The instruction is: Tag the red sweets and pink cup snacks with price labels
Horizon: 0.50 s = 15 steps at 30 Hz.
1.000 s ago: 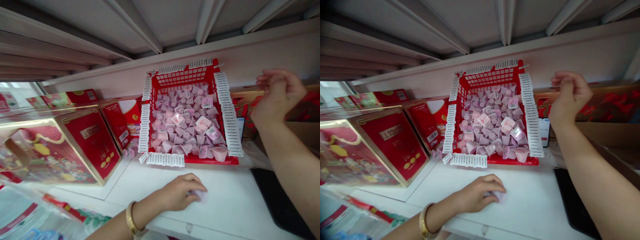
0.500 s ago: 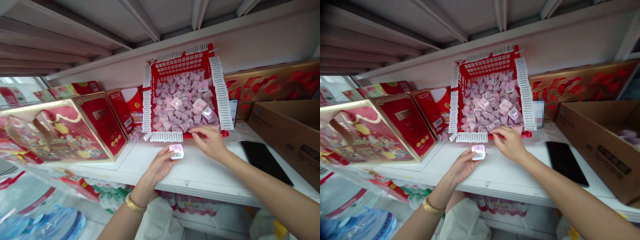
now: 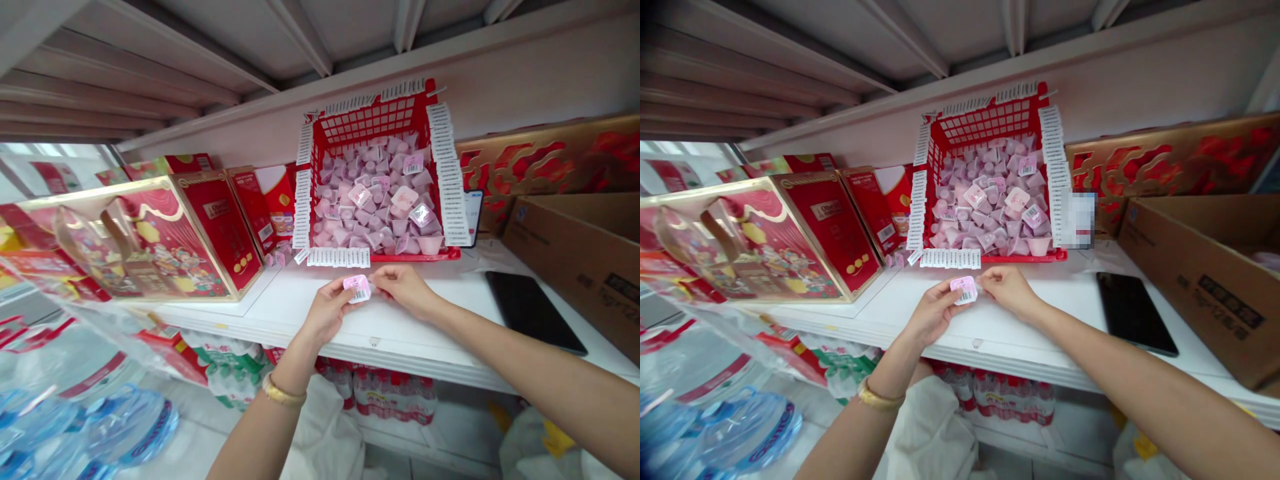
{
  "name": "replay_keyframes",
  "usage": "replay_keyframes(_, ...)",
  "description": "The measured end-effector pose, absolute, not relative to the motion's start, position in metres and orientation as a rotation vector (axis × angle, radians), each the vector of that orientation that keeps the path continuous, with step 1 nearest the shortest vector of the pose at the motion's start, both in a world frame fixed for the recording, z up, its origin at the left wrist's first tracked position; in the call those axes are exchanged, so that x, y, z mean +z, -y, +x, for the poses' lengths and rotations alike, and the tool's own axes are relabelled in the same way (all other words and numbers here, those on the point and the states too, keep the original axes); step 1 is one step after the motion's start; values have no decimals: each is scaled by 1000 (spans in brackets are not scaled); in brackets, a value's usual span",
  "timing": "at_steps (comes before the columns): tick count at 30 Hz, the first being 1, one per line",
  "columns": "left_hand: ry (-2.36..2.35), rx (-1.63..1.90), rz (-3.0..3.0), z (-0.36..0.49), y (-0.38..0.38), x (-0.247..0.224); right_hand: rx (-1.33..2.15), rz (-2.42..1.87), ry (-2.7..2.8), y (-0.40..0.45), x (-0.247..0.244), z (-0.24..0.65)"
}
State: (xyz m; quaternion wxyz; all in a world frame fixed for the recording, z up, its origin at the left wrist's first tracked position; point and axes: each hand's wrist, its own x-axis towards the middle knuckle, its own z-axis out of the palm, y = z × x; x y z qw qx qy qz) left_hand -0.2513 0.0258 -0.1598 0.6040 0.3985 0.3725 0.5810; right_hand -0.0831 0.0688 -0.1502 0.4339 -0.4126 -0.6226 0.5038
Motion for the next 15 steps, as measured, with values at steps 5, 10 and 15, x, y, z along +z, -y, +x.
replay_keyframes(5,-864,1385,927,-252,-27,-163,1475,-1070,1131,-78,-157,-87)
replay_keyframes(10,-851,1388,945,-253,-28,-165,1527,-1019,1089,-87,-159,-91)
replay_keyframes(15,-845,1385,940,-254,-28,-165,1565,-1035,1081,-91,-156,-93)
